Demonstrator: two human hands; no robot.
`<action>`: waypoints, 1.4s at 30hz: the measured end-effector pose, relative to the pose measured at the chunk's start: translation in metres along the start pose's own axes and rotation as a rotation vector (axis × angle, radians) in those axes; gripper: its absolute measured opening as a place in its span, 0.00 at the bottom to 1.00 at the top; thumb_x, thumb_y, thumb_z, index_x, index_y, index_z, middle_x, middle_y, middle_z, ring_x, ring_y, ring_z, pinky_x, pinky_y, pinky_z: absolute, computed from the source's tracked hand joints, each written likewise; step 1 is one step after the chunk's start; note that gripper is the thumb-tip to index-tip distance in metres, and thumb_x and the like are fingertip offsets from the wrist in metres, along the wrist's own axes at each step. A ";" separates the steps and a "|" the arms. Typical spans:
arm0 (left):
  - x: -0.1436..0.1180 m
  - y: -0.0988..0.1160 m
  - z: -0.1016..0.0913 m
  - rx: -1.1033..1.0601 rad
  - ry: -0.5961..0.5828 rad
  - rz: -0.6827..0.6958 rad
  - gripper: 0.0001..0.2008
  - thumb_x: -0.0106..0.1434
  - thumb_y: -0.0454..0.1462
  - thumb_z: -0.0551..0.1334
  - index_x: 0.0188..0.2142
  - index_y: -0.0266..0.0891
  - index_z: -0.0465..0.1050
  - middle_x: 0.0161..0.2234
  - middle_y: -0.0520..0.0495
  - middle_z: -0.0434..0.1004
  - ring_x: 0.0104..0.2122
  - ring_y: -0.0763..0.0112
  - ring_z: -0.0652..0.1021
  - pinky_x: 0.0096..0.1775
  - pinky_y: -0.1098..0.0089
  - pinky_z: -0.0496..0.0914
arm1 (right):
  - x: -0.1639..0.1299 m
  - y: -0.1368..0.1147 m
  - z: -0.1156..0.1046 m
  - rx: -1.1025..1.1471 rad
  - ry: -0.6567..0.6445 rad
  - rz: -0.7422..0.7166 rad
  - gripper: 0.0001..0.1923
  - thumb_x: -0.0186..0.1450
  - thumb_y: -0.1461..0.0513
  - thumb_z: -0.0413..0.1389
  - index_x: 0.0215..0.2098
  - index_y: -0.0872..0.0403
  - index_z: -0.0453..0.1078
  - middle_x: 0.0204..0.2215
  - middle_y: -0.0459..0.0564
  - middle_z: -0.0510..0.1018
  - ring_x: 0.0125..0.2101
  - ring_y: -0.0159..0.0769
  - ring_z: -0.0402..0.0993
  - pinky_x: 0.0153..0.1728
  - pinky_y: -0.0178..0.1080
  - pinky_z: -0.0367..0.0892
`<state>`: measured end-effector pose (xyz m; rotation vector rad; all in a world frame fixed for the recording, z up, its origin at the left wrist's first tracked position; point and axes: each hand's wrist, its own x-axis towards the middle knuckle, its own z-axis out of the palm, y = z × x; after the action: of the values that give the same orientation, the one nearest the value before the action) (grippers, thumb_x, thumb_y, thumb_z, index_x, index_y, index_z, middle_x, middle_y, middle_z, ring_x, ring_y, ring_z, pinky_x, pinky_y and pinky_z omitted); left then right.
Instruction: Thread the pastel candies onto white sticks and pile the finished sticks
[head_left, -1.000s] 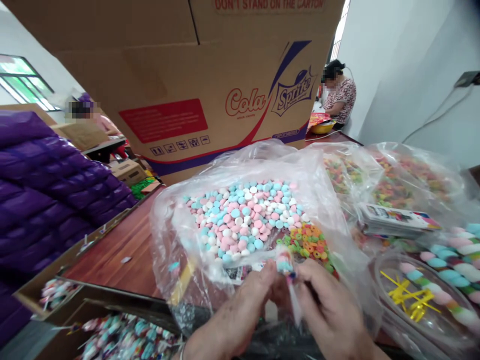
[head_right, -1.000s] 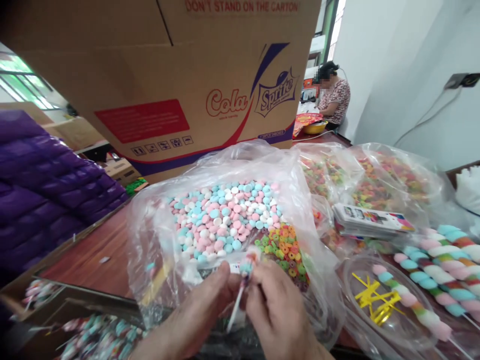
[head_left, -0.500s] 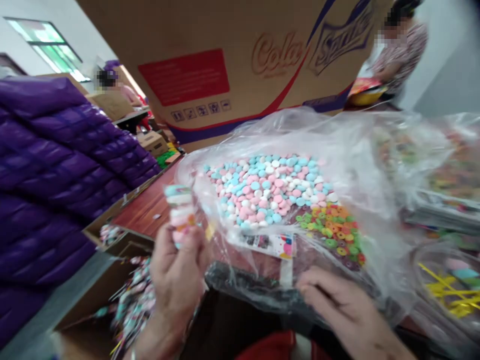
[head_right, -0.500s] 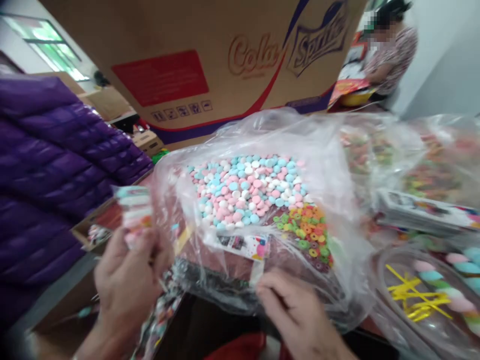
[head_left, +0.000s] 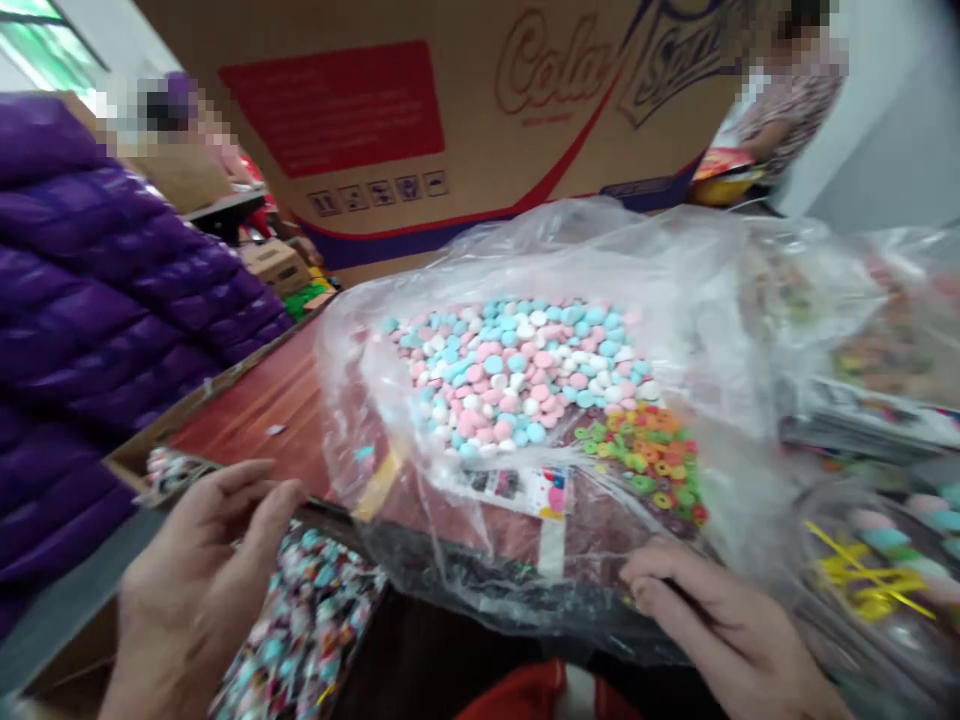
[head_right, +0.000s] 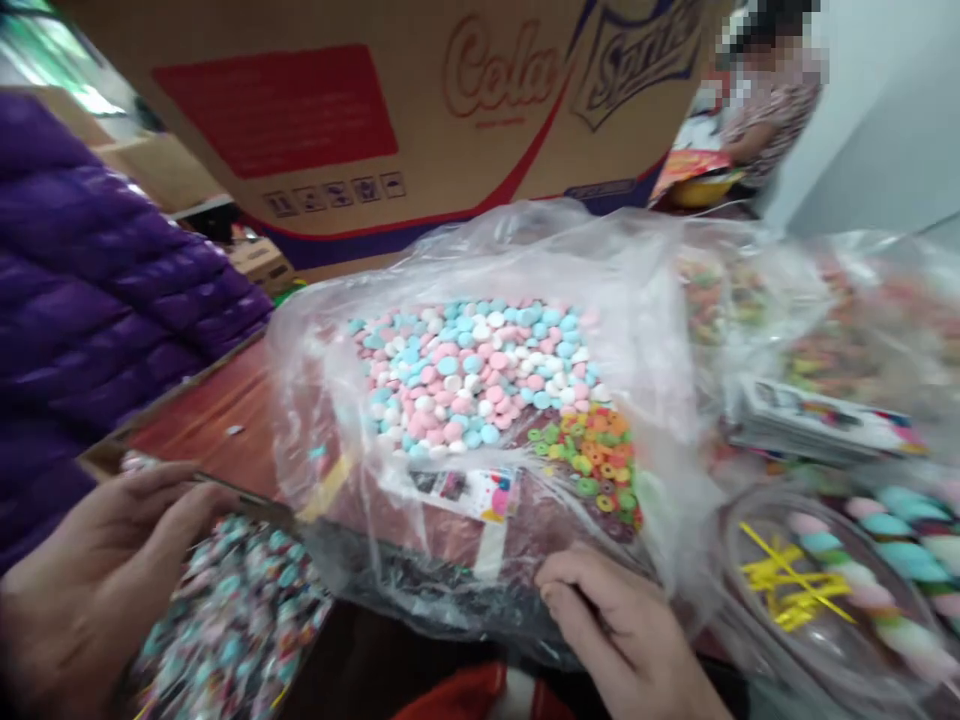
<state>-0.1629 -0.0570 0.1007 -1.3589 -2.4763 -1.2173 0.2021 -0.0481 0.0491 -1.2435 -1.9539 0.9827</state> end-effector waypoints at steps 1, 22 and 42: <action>-0.007 0.014 0.014 -0.152 -0.095 0.087 0.15 0.55 0.47 0.67 0.40 0.44 0.75 0.30 0.52 0.81 0.26 0.64 0.78 0.28 0.70 0.70 | 0.001 -0.003 0.000 -0.005 -0.015 0.002 0.12 0.69 0.59 0.48 0.32 0.50 0.72 0.25 0.43 0.76 0.25 0.30 0.73 0.27 0.28 0.69; -0.051 0.078 0.138 0.237 -0.769 0.848 0.10 0.66 0.29 0.52 0.31 0.38 0.69 0.34 0.42 0.74 0.38 0.57 0.72 0.44 0.56 0.66 | -0.008 -0.001 0.005 0.000 0.006 -0.028 0.10 0.70 0.63 0.48 0.33 0.51 0.68 0.27 0.42 0.74 0.29 0.27 0.72 0.33 0.28 0.67; -0.053 0.079 0.131 0.035 -0.576 0.932 0.15 0.69 0.32 0.48 0.27 0.39 0.67 0.28 0.45 0.71 0.31 0.62 0.70 0.36 0.62 0.66 | -0.001 -0.008 0.014 0.158 0.036 0.173 0.11 0.70 0.58 0.46 0.34 0.52 0.67 0.27 0.43 0.71 0.28 0.30 0.67 0.30 0.32 0.62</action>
<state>-0.0336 0.0173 0.0378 -2.6586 -1.6013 -0.5964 0.1870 -0.0546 0.0480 -1.3462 -1.7276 1.1685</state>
